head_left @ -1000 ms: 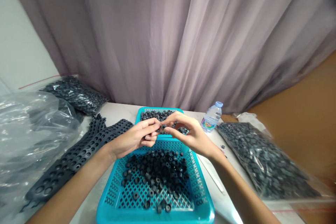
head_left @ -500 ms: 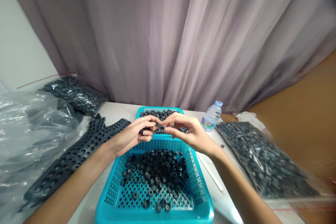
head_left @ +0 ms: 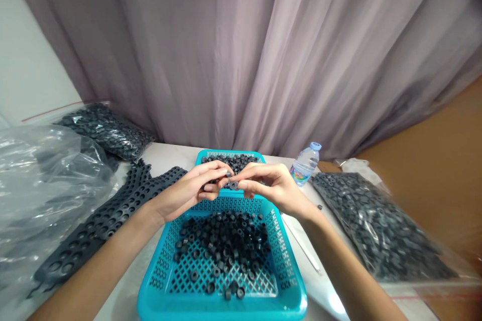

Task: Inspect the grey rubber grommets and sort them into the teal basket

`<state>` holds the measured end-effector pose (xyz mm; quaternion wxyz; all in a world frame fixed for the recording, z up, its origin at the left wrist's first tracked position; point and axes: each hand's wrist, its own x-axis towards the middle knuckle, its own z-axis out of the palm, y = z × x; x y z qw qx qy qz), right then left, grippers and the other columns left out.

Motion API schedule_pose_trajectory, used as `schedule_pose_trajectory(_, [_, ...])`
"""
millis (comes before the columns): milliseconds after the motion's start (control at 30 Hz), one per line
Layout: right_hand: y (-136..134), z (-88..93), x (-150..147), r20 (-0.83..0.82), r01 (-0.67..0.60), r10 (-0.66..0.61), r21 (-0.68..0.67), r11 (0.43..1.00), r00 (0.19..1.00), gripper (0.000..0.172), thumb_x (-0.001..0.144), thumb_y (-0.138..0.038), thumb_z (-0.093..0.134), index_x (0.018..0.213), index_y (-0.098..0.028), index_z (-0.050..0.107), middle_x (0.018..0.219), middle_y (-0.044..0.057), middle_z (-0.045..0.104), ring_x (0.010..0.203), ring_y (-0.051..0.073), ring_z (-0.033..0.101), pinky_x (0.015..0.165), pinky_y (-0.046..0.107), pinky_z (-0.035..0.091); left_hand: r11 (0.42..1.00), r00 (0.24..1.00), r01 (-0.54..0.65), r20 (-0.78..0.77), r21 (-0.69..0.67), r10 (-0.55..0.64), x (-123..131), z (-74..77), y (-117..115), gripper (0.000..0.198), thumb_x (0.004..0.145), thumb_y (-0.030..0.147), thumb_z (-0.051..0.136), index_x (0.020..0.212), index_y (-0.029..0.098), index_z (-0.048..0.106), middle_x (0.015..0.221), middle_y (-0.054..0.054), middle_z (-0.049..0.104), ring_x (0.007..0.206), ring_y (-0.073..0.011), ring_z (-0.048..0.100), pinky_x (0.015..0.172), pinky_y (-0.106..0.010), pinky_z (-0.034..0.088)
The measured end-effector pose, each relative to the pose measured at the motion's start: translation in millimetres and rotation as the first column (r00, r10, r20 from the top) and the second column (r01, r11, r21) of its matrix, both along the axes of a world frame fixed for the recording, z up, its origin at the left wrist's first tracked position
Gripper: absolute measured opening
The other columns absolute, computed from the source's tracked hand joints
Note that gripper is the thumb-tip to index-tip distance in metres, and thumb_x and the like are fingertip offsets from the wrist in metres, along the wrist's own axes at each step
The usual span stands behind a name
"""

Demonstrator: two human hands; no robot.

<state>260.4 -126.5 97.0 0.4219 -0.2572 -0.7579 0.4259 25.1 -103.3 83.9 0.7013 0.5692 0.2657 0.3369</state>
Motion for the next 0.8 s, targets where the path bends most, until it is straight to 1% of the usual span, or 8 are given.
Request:
schedule_pose_trajectory(233, [0.8,-1.3,1.8,-0.021,0.007,-0.007,0.002,1.000,1.000,0.016,0.095,-0.027,0.076,0.107,-0.022,0.083,0.092,0.004,0.076,0.070,0.011,0.065,0.066,0.023,0.056,0.998,0.998,0.063,-0.019,0.024,-0.062,-2.5,3.4,-4.3,0.027,0.102,0.043,0.062,0.109,0.016,0.061,0.082,0.002,0.042,0.063,-0.0071,0.025,0.053,-0.020,0.019])
schedule_pose_trajectory(433, [1.6,-0.3,2.7,0.007,0.017,-0.017,0.010,1.000,1.000,0.016,0.095,-0.028,0.076,0.107,-0.022,0.083,0.092,0.004,0.077,0.068,0.010,0.066,0.066,0.022,0.055,0.998,0.998,0.058,-0.024,-0.008,-0.059,-1.1,5.0,-4.5,0.027,0.101,0.044,0.065,0.106,0.017,0.060,0.076,0.004,0.034,0.063,-0.0087,0.022,0.051,-0.020,0.017])
schedule_pose_trajectory(633, [1.4,0.0,3.6,0.018,0.022,-0.022,0.016,1.000,1.000,0.016,0.095,-0.029,0.076,0.108,-0.023,0.083,0.091,0.003,0.076,0.067,0.010,0.066,0.066,0.022,0.055,0.999,0.999,0.040,-0.001,0.001,-0.040,0.6,1.4,-3.9,0.029,0.103,0.045,0.060,0.105,0.017,0.060,0.078,0.002,0.043,0.064,-0.0096,0.022,0.050,-0.020,0.019])
schedule_pose_trajectory(800, [0.6,-0.2,3.3,0.036,0.015,-0.016,0.021,1.000,0.999,0.018,0.096,-0.031,0.075,0.110,-0.023,0.083,0.092,0.004,0.076,0.071,0.011,0.067,0.067,0.024,0.056,1.000,1.000,0.029,-0.010,0.004,-0.029,-0.5,2.8,-5.0,0.028,0.102,0.045,0.061,0.102,0.017,0.060,0.080,0.001,0.044,0.064,-0.0094,0.023,0.050,-0.020,0.018])
